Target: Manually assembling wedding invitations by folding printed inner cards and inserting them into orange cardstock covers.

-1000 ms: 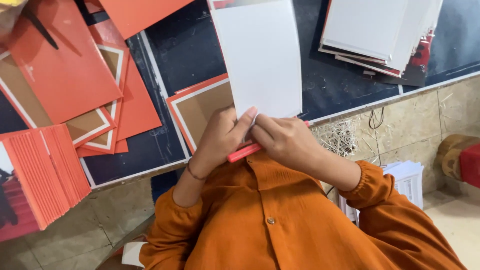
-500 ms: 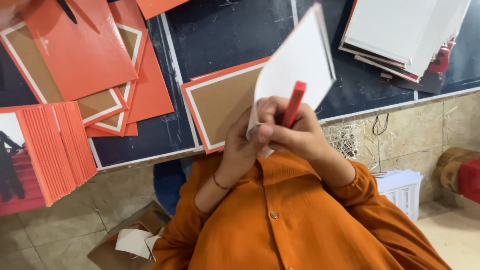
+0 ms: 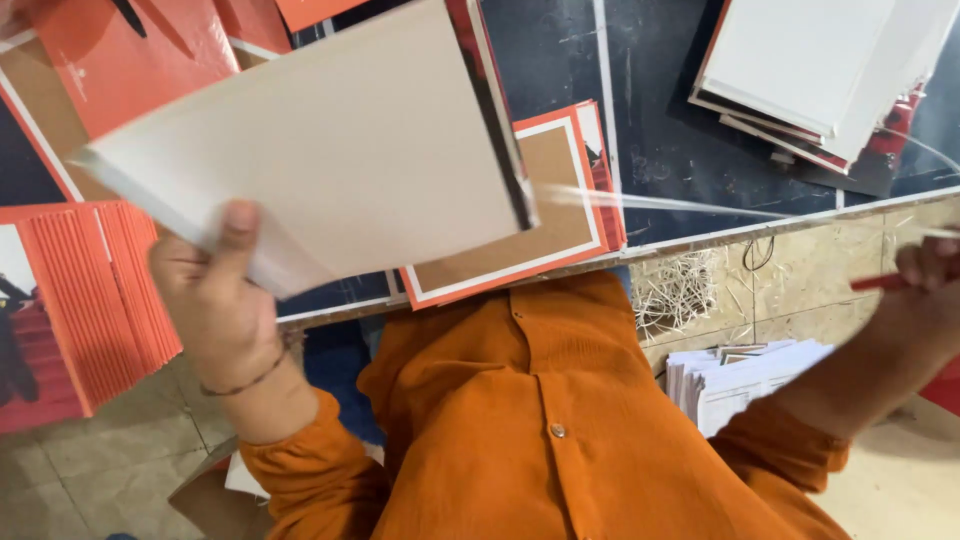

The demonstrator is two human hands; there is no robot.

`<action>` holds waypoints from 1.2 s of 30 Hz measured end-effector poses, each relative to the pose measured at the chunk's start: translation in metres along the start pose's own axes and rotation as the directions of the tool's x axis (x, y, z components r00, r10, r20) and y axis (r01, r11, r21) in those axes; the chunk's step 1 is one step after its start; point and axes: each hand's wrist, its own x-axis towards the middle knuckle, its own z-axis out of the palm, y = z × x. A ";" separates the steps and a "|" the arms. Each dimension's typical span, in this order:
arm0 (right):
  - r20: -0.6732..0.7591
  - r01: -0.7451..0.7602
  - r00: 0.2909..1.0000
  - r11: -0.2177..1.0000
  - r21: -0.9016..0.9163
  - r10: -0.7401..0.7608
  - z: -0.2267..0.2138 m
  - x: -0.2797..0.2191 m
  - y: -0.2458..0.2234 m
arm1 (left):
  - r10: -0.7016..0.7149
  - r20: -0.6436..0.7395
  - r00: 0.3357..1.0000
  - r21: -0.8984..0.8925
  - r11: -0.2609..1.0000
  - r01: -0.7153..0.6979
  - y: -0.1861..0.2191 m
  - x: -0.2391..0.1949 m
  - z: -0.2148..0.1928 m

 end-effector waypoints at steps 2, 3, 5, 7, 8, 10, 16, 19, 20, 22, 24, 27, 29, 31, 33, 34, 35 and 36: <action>-0.178 -0.028 0.984 0.975 -0.219 -0.011 -0.046 0.000 0.015 | 0.192 0.097 0.977 0.035 0.980 -0.197 0.011 0.002 -0.013; -0.172 -0.031 0.985 0.975 -0.221 -0.007 -0.058 -0.001 0.018 | 0.190 0.090 0.978 0.039 0.980 -0.194 0.010 0.004 -0.014; -0.264 -0.101 0.964 0.902 -0.421 -0.016 -0.080 -0.003 0.023 | 0.209 0.031 0.977 -0.027 0.978 -0.208 0.007 0.006 -0.016; -0.326 -0.159 0.945 0.819 -0.552 -0.036 -0.096 -0.004 0.029 | 0.235 -0.020 0.972 -0.055 0.970 -0.235 0.013 0.006 -0.014; -0.388 -0.222 0.919 0.716 -0.661 -0.073 -0.103 -0.004 0.032 | 0.261 -0.063 0.963 -0.084 0.960 -0.265 0.016 0.007 -0.012; -0.313 -0.210 0.948 0.618 -0.758 -0.061 -0.101 -0.009 0.038 | 0.415 0.015 0.910 0.034 0.909 -0.415 0.008 -0.006 -0.016; 0.158 0.110 0.966 0.229 -0.967 0.205 0.045 -0.093 -0.036 | 0.500 0.039 0.865 0.252 0.833 -0.493 0.003 -0.076 0.062; 0.516 0.499 0.856 0.308 -0.810 -0.032 0.119 -0.136 -0.050 | 0.651 0.198 0.733 0.338 0.656 -0.675 -0.016 -0.081 0.103; 0.700 0.682 0.708 0.343 -0.646 -0.089 0.149 -0.153 -0.057 | 0.744 0.315 0.589 0.372 0.474 -0.798 -0.027 -0.081 0.115; 0.809 0.671 0.579 0.624 -0.400 -0.104 0.195 -0.193 -0.049 | 0.708 0.393 0.587 0.285 0.513 -0.810 -0.042 -0.094 0.130; 0.888 0.549 0.428 0.829 -0.108 -0.168 0.230 -0.219 -0.038 | 0.666 0.465 0.583 0.208 0.558 -0.803 -0.045 -0.097 0.154; 0.746 0.573 0.617 0.793 -0.206 -0.252 0.248 -0.241 -0.024 | 0.957 0.188 0.220 0.575 0.074 -0.815 -0.041 -0.099 0.181; 0.711 0.574 0.649 0.788 -0.224 -0.271 0.257 -0.241 -0.023 | 0.905 0.247 0.347 0.491 0.192 -0.849 -0.051 -0.103 0.185; 0.552 0.522 0.769 0.815 -0.252 -0.322 0.249 -0.218 -0.011 | 0.845 0.347 0.407 0.410 0.253 -0.876 -0.064 -0.101 0.164; 0.369 0.464 0.860 0.843 -0.273 -0.353 0.247 -0.199 -0.014 | 0.771 0.449 0.452 0.331 0.326 -0.885 -0.065 -0.103 0.147; 0.344 0.336 0.893 0.939 -0.078 -0.291 0.250 -0.192 -0.022 | 0.692 0.349 0.632 0.292 0.561 -0.775 -0.057 -0.104 0.141; 0.332 0.188 0.918 0.975 0.123 -0.219 0.253 -0.185 -0.031 | 0.560 0.260 0.787 0.225 0.757 -0.613 -0.050 -0.106 0.134; 0.329 0.186 0.919 0.975 0.117 -0.215 0.245 -0.185 -0.021 | 0.555 0.264 0.789 0.224 0.760 -0.610 -0.038 -0.098 0.134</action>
